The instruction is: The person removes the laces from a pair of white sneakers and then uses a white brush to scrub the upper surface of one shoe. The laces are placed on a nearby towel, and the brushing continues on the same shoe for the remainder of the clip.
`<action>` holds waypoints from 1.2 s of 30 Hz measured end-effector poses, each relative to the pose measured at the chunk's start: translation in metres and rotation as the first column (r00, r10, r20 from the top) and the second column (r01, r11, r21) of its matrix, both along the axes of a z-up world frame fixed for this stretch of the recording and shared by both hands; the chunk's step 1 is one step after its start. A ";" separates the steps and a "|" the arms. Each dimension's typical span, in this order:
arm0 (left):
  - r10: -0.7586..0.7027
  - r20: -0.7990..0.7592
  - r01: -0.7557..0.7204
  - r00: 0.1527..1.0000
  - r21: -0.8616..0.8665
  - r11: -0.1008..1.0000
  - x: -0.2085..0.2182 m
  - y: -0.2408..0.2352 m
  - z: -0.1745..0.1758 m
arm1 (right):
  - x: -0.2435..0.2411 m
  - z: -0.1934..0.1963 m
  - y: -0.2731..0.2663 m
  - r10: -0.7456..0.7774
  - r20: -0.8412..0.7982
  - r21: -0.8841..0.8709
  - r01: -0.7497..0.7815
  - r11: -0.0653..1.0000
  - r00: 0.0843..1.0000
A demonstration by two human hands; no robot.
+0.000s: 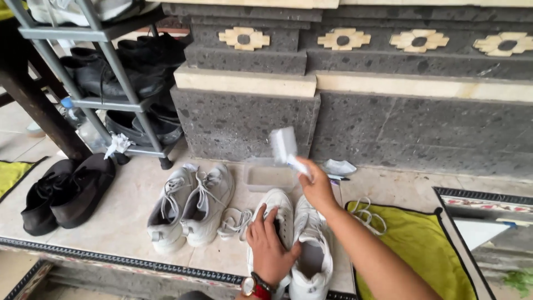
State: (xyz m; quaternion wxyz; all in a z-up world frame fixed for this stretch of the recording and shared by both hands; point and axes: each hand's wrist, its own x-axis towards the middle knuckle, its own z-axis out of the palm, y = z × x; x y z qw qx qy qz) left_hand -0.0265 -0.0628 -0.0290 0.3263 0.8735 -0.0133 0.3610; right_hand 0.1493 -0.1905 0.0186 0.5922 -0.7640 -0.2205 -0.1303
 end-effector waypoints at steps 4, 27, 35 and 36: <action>0.013 0.015 -0.013 1.000 0.006 1.000 0.002 -0.001 0.001 | -0.009 -0.022 -0.023 0.093 -0.197 -0.106 -0.116 0.988 0.976; -0.021 -0.117 0.002 0.993 -0.158 0.987 0.011 0.031 -0.008 | -0.101 -0.053 -0.134 -0.138 -0.455 0.040 0.176 0.984 0.879; 0.020 -0.212 -0.051 0.977 -0.145 0.988 0.022 0.045 -0.022 | -0.120 -0.038 -0.152 -0.147 -0.490 -0.134 0.092 0.987 0.859; 0.016 -0.228 -0.050 0.974 -0.148 0.988 0.025 0.046 -0.029 | -0.126 -0.033 -0.160 -0.135 -0.514 -0.173 0.052 0.984 0.847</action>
